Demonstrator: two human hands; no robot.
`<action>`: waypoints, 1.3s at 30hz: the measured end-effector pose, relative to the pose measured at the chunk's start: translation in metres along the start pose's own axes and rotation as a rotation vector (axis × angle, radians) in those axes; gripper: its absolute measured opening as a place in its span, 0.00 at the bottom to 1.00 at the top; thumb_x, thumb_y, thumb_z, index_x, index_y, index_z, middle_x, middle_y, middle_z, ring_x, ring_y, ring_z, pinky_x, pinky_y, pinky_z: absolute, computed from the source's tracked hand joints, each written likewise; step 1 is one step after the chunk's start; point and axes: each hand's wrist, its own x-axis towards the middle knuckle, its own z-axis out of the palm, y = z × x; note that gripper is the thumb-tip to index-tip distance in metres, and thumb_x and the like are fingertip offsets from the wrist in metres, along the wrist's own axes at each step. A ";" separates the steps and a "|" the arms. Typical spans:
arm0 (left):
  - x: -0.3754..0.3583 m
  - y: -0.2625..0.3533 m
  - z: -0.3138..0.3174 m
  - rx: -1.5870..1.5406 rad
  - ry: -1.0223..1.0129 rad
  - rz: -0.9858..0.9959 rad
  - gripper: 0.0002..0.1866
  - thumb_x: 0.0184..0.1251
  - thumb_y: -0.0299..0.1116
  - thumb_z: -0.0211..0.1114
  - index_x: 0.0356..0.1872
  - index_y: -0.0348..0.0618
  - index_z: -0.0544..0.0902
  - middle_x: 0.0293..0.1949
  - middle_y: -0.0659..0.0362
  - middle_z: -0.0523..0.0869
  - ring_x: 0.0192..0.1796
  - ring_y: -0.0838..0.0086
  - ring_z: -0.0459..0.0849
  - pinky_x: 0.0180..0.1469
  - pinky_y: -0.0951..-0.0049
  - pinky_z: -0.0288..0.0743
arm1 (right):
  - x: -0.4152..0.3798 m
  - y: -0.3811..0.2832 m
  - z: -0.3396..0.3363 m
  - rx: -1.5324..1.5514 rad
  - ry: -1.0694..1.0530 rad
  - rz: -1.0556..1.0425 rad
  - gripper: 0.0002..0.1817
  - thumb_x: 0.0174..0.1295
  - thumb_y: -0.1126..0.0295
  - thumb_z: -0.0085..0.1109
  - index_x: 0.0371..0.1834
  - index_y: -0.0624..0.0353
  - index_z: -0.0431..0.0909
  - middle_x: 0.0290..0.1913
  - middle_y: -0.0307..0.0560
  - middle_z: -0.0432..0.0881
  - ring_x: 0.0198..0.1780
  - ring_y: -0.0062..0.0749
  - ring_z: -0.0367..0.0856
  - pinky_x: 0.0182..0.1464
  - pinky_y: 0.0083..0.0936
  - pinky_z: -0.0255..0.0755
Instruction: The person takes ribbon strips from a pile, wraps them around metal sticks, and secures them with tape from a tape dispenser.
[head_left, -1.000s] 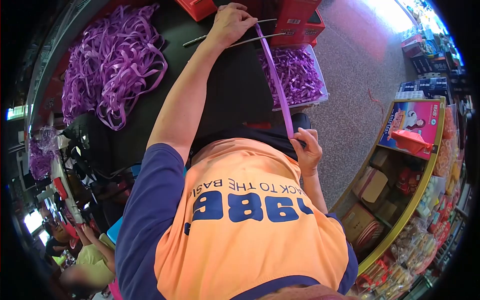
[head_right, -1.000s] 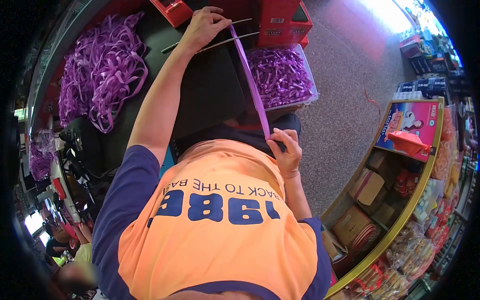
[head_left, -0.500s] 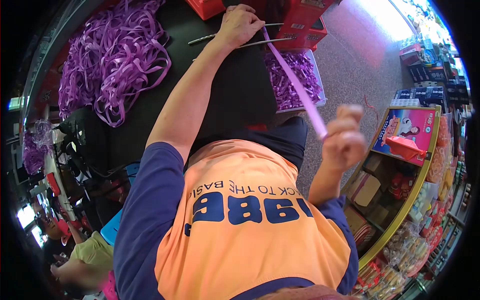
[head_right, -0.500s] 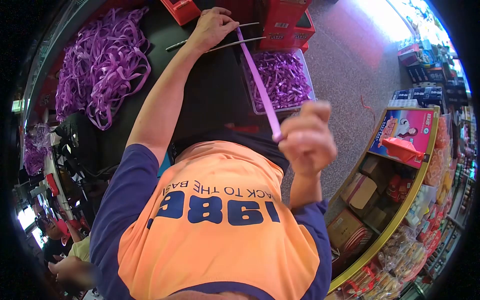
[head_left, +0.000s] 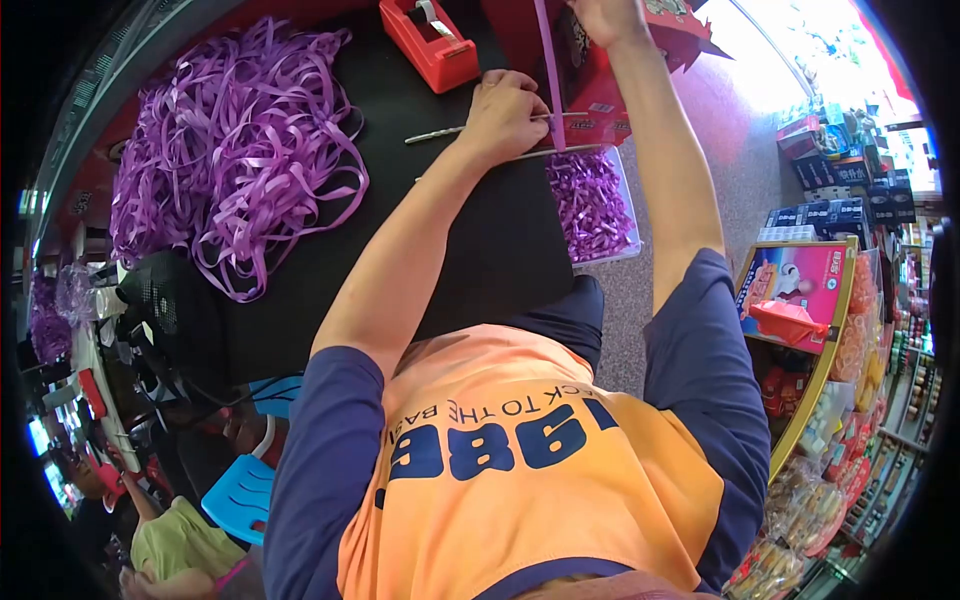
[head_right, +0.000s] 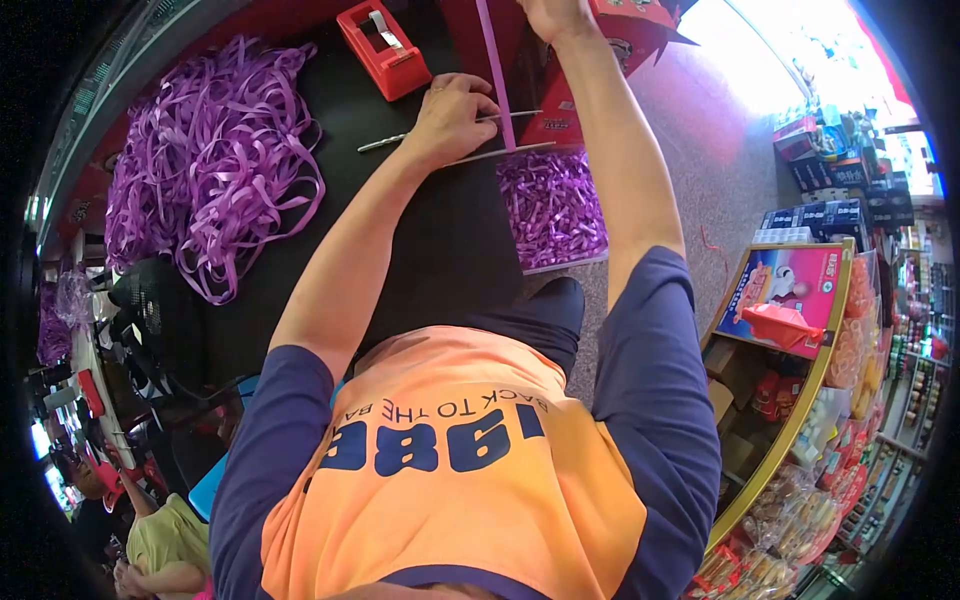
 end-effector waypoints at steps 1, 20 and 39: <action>-0.001 0.001 0.000 0.014 0.021 0.011 0.09 0.44 0.33 0.64 0.28 0.51 0.89 0.45 0.58 0.80 0.56 0.58 0.70 0.58 0.60 0.65 | 0.001 0.009 -0.009 -0.039 0.024 0.040 0.25 0.69 0.44 0.37 0.60 0.46 0.68 0.46 0.51 0.84 0.30 0.17 0.75 0.32 0.10 0.63; -0.001 0.016 0.001 -0.022 0.187 -0.072 0.09 0.38 0.27 0.67 0.26 0.44 0.86 0.47 0.53 0.78 0.56 0.57 0.70 0.60 0.65 0.66 | -0.135 0.186 -0.112 -0.294 0.522 0.231 0.32 0.71 0.45 0.32 0.64 0.60 0.65 0.55 0.50 0.76 0.52 0.35 0.73 0.57 0.32 0.66; -0.002 0.012 -0.001 0.020 0.048 -0.061 0.09 0.42 0.32 0.67 0.29 0.47 0.87 0.50 0.57 0.79 0.58 0.59 0.70 0.63 0.63 0.62 | -0.317 0.123 0.110 -0.864 0.920 -0.066 0.26 0.72 0.60 0.31 0.53 0.70 0.74 0.33 0.51 0.85 0.41 0.26 0.80 0.57 0.26 0.62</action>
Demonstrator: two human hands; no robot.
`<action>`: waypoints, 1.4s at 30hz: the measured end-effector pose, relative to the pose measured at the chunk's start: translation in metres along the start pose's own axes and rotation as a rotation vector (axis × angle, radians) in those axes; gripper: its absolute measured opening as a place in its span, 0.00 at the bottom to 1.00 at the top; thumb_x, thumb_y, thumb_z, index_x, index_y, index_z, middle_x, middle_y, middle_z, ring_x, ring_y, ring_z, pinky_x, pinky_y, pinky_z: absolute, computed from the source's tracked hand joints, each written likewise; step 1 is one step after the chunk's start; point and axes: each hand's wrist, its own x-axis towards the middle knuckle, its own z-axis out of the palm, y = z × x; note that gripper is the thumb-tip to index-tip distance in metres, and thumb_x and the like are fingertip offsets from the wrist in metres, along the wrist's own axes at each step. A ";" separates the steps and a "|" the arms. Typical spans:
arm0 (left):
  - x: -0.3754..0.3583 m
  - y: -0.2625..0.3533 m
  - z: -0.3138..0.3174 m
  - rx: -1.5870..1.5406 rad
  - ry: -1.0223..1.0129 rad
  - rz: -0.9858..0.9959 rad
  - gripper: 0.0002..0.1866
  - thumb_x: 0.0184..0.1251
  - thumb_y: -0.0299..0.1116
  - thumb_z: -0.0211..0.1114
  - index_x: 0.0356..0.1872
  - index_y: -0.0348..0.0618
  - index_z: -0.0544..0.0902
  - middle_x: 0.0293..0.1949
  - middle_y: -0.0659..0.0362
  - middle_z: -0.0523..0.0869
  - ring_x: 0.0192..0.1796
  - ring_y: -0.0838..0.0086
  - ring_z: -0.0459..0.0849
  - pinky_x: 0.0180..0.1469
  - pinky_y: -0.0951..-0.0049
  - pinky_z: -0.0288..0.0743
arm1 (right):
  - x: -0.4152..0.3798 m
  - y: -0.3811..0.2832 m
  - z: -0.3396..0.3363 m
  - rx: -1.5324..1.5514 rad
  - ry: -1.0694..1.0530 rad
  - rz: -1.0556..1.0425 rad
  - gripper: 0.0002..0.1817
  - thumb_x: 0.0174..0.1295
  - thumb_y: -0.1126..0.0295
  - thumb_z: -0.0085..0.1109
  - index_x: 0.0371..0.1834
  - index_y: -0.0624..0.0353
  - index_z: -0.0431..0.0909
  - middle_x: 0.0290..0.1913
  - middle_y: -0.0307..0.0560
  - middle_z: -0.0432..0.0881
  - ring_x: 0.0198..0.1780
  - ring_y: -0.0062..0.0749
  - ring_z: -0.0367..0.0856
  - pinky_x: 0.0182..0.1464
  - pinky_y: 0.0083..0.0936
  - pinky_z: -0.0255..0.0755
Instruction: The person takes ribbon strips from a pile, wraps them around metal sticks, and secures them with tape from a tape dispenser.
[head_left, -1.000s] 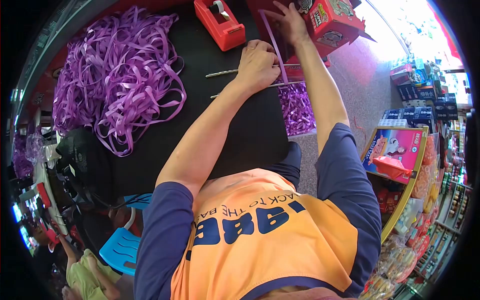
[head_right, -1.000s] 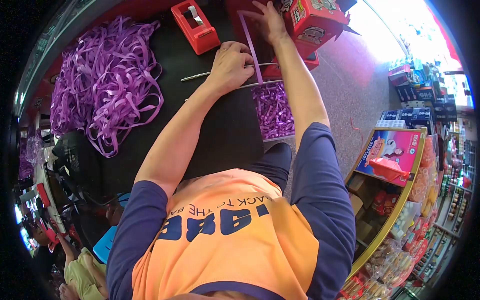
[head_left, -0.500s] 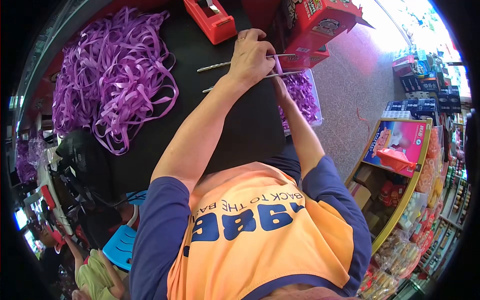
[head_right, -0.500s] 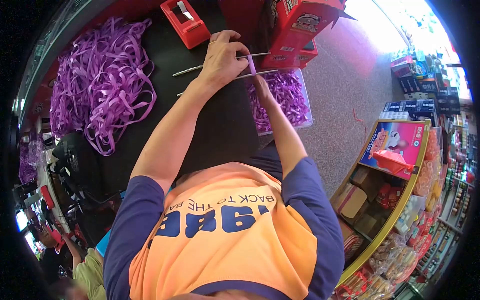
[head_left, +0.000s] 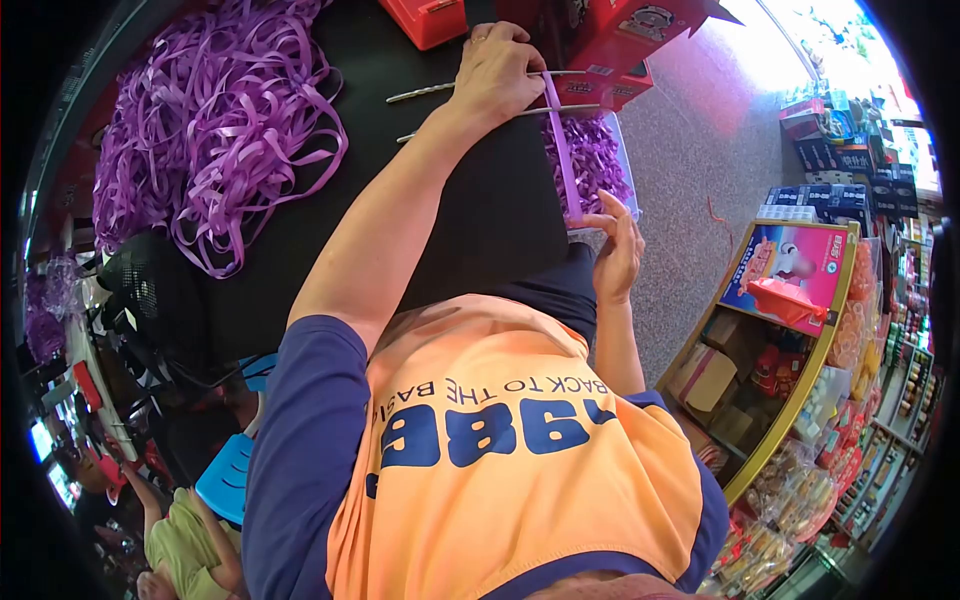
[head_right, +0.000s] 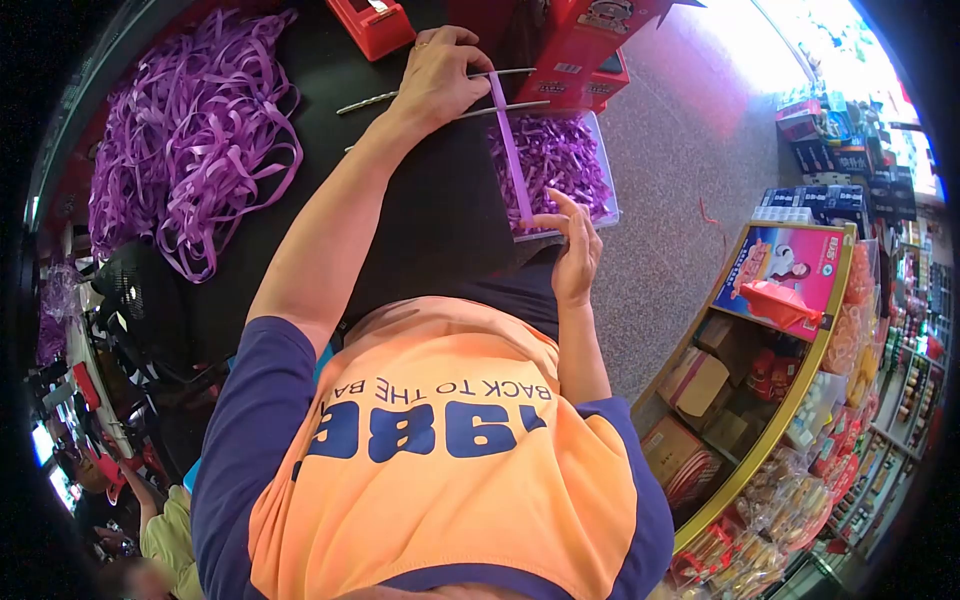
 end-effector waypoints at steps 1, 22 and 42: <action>0.000 0.000 0.000 -0.005 -0.003 0.003 0.09 0.42 0.32 0.67 0.29 0.47 0.87 0.50 0.57 0.79 0.58 0.59 0.70 0.63 0.63 0.62 | -0.001 -0.004 -0.001 -0.003 0.005 0.001 0.26 0.72 0.60 0.31 0.53 0.70 0.74 0.33 0.51 0.85 0.41 0.26 0.80 0.57 0.26 0.62; -0.001 -0.002 0.002 -0.001 0.041 -0.012 0.08 0.42 0.32 0.66 0.27 0.46 0.87 0.49 0.55 0.79 0.57 0.58 0.71 0.62 0.63 0.64 | 0.114 -0.084 0.029 0.341 -0.219 -0.404 0.30 0.72 0.53 0.32 0.60 0.69 0.68 0.51 0.52 0.79 0.54 0.36 0.75 0.57 0.39 0.66; 0.000 -0.001 -0.001 -0.040 0.056 -0.018 0.08 0.39 0.31 0.68 0.24 0.42 0.86 0.48 0.55 0.80 0.56 0.58 0.71 0.60 0.64 0.65 | 0.237 0.016 0.083 0.247 -0.556 0.219 0.35 0.72 0.44 0.24 0.71 0.61 0.52 0.48 0.58 0.82 0.54 0.33 0.76 0.65 0.28 0.59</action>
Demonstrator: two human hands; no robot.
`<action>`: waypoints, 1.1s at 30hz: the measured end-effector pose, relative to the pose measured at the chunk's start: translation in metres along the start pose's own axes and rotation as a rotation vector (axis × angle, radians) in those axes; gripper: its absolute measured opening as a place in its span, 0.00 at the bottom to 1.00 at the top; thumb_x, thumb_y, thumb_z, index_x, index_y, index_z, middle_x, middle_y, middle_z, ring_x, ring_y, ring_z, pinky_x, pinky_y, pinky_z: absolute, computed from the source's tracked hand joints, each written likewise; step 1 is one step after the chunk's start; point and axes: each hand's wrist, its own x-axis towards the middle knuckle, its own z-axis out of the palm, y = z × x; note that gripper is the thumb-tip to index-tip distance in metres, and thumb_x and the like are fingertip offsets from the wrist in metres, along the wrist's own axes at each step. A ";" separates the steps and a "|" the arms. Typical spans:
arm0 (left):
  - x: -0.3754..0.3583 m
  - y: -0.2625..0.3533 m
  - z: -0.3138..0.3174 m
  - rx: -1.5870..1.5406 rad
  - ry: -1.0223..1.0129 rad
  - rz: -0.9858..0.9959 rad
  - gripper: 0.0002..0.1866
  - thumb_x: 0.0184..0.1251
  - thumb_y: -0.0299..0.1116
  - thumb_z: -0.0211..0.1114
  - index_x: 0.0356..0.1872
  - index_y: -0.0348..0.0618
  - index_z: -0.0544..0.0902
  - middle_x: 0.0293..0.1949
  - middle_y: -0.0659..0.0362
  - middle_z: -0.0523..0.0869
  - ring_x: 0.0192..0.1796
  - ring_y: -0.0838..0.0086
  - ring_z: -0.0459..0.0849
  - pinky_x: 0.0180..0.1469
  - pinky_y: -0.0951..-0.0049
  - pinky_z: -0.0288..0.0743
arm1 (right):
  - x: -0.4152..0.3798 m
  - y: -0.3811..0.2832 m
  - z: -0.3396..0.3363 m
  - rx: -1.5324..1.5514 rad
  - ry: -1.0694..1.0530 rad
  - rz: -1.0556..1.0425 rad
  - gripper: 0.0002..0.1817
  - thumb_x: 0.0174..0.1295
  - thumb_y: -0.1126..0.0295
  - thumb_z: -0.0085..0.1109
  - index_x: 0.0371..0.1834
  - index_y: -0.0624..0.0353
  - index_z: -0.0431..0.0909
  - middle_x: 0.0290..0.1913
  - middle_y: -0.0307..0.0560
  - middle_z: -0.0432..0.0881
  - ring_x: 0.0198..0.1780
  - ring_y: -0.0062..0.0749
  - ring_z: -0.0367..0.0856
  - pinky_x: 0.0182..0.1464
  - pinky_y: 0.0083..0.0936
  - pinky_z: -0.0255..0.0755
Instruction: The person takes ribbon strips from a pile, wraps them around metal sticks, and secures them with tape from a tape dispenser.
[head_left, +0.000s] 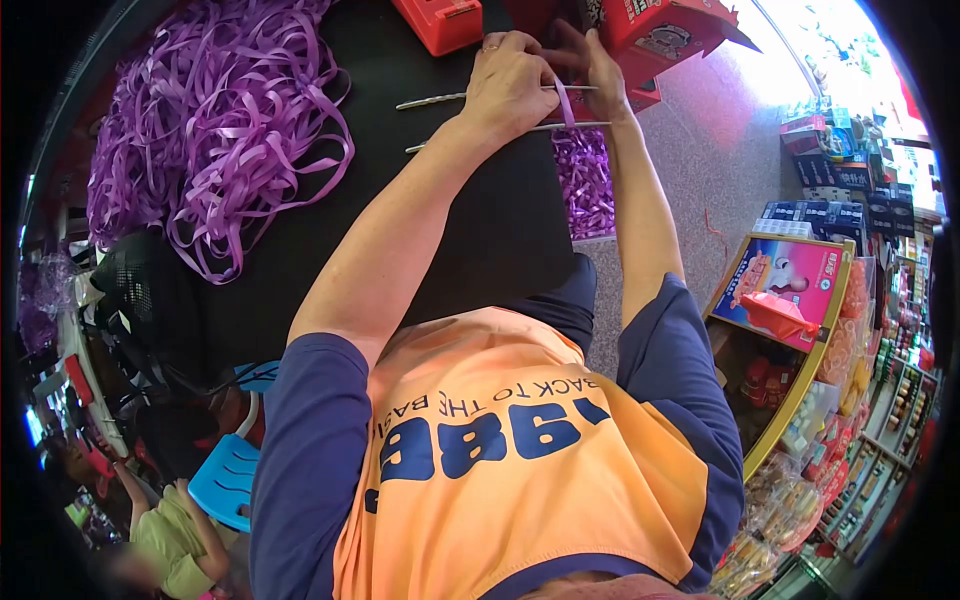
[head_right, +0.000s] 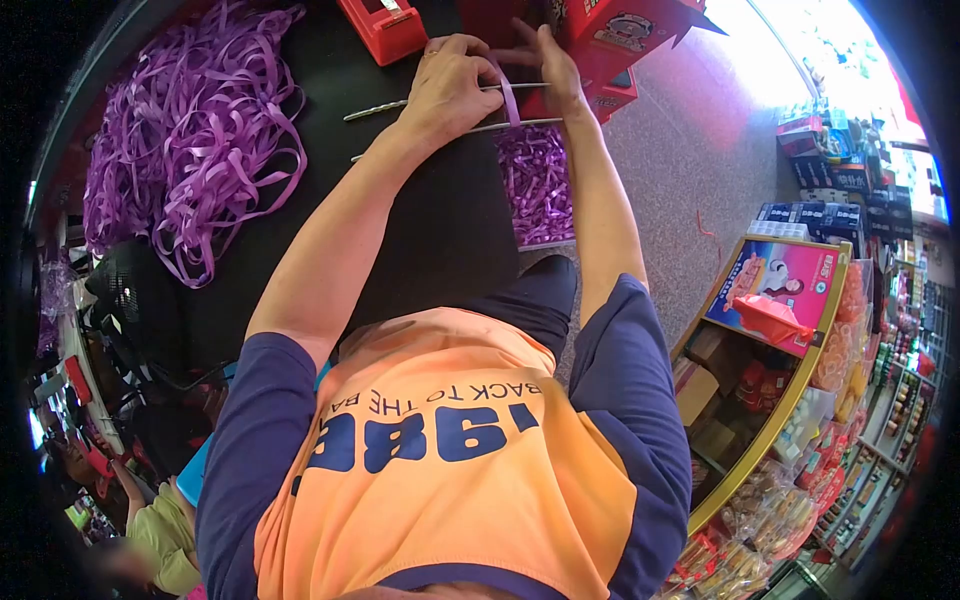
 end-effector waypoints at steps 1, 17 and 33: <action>0.000 -0.001 0.001 0.000 -0.004 0.001 0.08 0.39 0.31 0.68 0.24 0.42 0.86 0.48 0.55 0.80 0.56 0.58 0.71 0.60 0.64 0.65 | -0.003 0.005 0.000 0.051 -0.017 0.031 0.35 0.72 0.45 0.25 0.72 0.60 0.52 0.48 0.57 0.82 0.55 0.34 0.75 0.65 0.28 0.58; -0.001 0.002 -0.001 0.066 -0.052 0.013 0.10 0.43 0.33 0.66 0.30 0.49 0.88 0.52 0.57 0.78 0.59 0.59 0.69 0.64 0.64 0.62 | -0.150 0.008 0.049 -0.198 0.401 -0.158 0.24 0.74 0.55 0.29 0.53 0.63 0.70 0.44 0.52 0.83 0.48 0.31 0.80 0.60 0.27 0.63; 0.000 0.035 -0.001 -0.582 -0.005 -0.407 0.14 0.52 0.31 0.63 0.40 0.36 0.82 0.36 0.54 0.83 0.37 0.70 0.81 0.42 0.74 0.75 | -0.132 -0.036 0.050 -0.394 0.379 -0.050 0.22 0.68 0.55 0.46 0.50 0.65 0.74 0.39 0.51 0.83 0.44 0.32 0.81 0.52 0.27 0.69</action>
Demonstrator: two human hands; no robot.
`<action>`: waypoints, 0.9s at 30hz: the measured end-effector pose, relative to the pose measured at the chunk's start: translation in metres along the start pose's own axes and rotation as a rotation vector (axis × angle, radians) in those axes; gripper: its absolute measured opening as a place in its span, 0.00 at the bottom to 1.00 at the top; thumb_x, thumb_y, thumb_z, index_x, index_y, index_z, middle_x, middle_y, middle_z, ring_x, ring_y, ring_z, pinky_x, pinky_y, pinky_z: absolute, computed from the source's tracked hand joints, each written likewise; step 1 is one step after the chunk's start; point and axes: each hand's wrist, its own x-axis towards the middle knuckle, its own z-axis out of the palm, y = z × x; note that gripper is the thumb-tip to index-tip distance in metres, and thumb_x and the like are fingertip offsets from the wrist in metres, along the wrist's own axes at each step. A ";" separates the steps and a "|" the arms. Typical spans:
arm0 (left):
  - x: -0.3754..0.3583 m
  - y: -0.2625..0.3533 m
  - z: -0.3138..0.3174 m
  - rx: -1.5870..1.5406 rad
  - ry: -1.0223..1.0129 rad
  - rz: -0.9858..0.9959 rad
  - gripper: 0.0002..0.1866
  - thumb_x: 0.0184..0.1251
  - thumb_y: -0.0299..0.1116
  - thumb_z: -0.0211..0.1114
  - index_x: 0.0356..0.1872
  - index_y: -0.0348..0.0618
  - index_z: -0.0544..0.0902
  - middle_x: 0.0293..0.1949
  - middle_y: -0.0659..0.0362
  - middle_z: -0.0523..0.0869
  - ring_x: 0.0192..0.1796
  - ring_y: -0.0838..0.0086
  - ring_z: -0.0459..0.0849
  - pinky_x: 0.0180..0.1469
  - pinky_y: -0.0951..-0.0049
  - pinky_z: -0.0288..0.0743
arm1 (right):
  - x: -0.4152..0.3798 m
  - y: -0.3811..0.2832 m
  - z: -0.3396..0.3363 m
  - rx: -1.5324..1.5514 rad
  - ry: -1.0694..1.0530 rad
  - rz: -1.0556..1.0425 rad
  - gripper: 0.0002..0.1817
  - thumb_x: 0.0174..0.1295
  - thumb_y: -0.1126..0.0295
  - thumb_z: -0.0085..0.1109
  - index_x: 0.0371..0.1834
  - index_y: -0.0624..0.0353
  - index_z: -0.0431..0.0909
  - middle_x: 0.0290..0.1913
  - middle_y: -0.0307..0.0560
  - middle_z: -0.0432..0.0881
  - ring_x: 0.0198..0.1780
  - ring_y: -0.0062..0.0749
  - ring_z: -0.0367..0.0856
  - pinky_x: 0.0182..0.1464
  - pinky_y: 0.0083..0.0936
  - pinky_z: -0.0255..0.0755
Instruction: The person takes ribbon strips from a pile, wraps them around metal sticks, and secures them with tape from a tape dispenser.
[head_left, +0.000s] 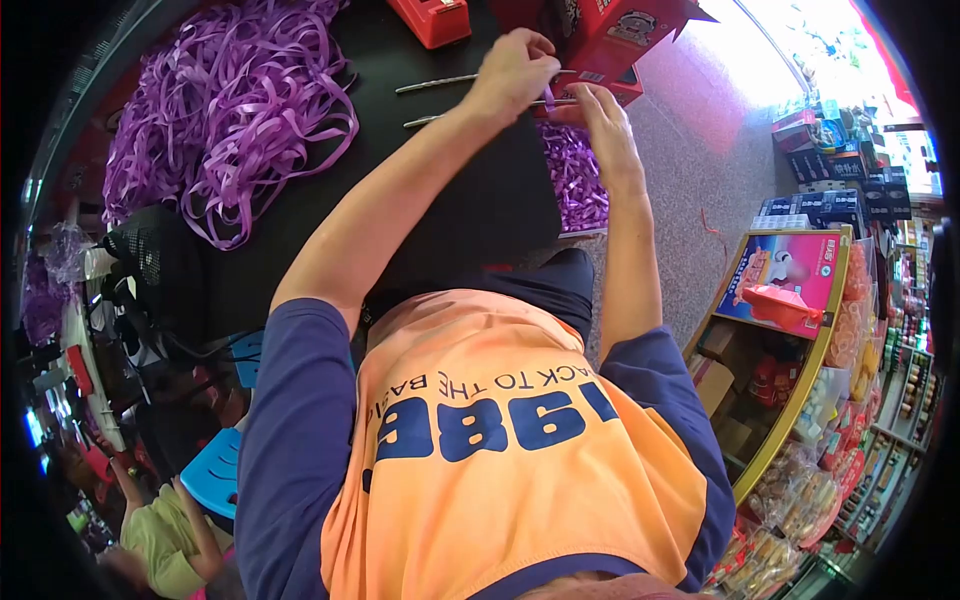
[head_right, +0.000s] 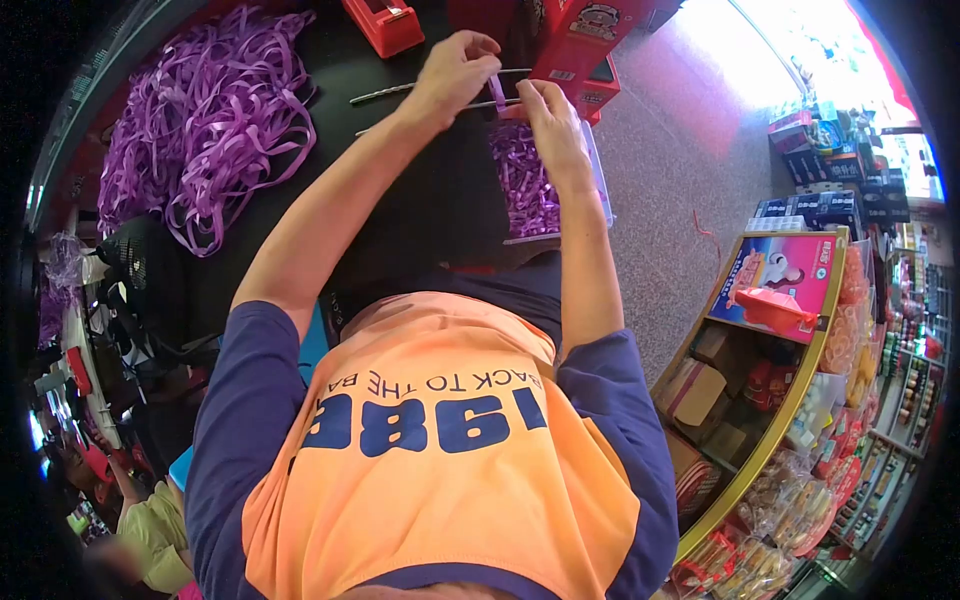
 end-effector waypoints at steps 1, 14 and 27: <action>-0.011 0.004 0.010 -0.169 0.037 -0.051 0.09 0.55 0.30 0.61 0.35 0.37 0.80 0.31 0.59 0.80 0.33 0.76 0.77 0.37 0.77 0.73 | 0.002 -0.002 -0.002 -0.106 -0.014 0.013 0.27 0.65 0.49 0.48 0.51 0.65 0.74 0.38 0.51 0.84 0.42 0.32 0.81 0.51 0.27 0.68; -0.078 0.017 0.057 -1.299 -0.097 -0.657 0.26 0.72 0.56 0.41 0.53 0.45 0.68 0.51 0.59 0.76 0.56 0.70 0.72 0.61 0.57 0.57 | 0.003 -0.018 -0.005 0.009 -0.056 0.089 0.26 0.68 0.49 0.47 0.51 0.63 0.73 0.37 0.52 0.83 0.40 0.29 0.81 0.48 0.25 0.70; -0.082 0.016 0.037 -1.386 -0.205 -0.567 0.34 0.66 0.59 0.46 0.66 0.51 0.54 0.68 0.57 0.53 0.73 0.63 0.47 0.67 0.46 0.40 | 0.006 -0.020 -0.009 -0.039 -0.055 0.008 0.21 0.66 0.56 0.53 0.48 0.65 0.76 0.37 0.49 0.84 0.42 0.29 0.82 0.46 0.23 0.72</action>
